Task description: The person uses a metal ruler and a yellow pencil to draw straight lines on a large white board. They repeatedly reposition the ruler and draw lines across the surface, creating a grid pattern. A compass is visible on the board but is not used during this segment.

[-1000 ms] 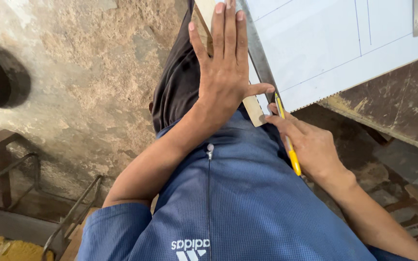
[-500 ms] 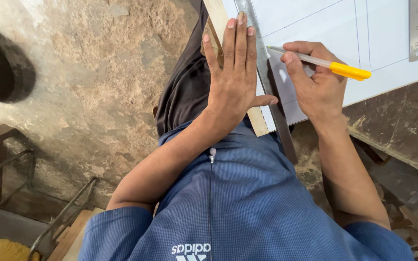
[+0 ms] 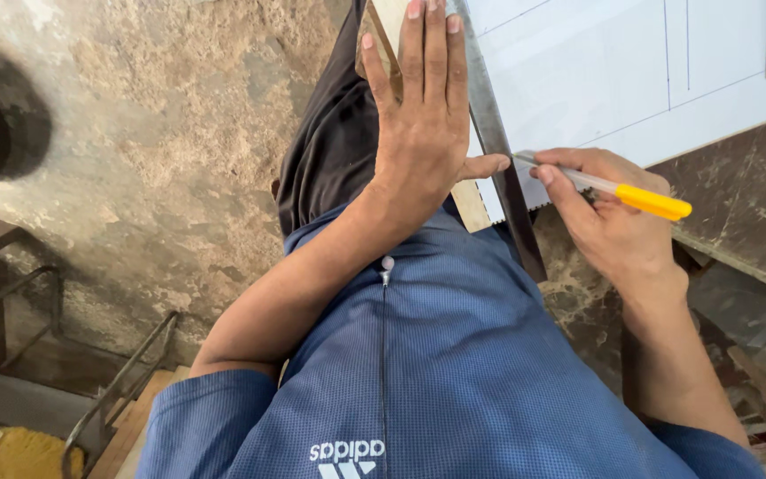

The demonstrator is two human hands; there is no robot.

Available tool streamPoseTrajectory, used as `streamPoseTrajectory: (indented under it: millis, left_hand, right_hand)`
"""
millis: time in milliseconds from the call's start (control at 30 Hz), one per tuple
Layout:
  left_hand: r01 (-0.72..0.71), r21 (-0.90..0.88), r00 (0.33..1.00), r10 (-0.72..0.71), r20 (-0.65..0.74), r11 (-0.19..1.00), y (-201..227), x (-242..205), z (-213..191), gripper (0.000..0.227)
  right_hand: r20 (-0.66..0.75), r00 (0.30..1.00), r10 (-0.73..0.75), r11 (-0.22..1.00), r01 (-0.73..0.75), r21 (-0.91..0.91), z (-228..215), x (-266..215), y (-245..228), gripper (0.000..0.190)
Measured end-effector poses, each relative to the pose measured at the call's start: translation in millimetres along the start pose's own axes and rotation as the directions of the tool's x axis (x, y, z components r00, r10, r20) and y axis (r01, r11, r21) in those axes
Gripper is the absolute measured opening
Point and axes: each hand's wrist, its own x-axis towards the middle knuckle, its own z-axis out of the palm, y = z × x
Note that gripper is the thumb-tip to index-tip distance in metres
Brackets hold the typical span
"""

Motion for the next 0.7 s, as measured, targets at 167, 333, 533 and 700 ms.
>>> streamPoseTrajectory:
  millis: [167,333,533,700]
  left_hand:
    - [-0.002,0.012,1.0,0.002,0.005,1.0,-1,0,1,0.155]
    - [-0.001,0.014,1.0,0.001,0.006,1.0,0,-1,3,0.154]
    - [-0.005,0.001,1.0,0.005,0.016,1.0,-4,1,-1,0.154]
    - [-0.047,0.042,0.998,0.046,0.03,0.998,-8,-13,-7,0.148]
  right_hand:
    - [-0.042,0.996,-0.075,0.997,0.074,-0.018,4,-5,6,0.015]
    - [-0.061,0.996,-0.064,0.996,0.06,-0.065,6,-10,6,0.013]
    - [-0.079,0.99,-0.113,0.993,0.111,-0.033,11,-14,18,0.014]
    - [-0.182,0.976,-0.12,0.982,0.143,0.124,23,-29,24,0.018]
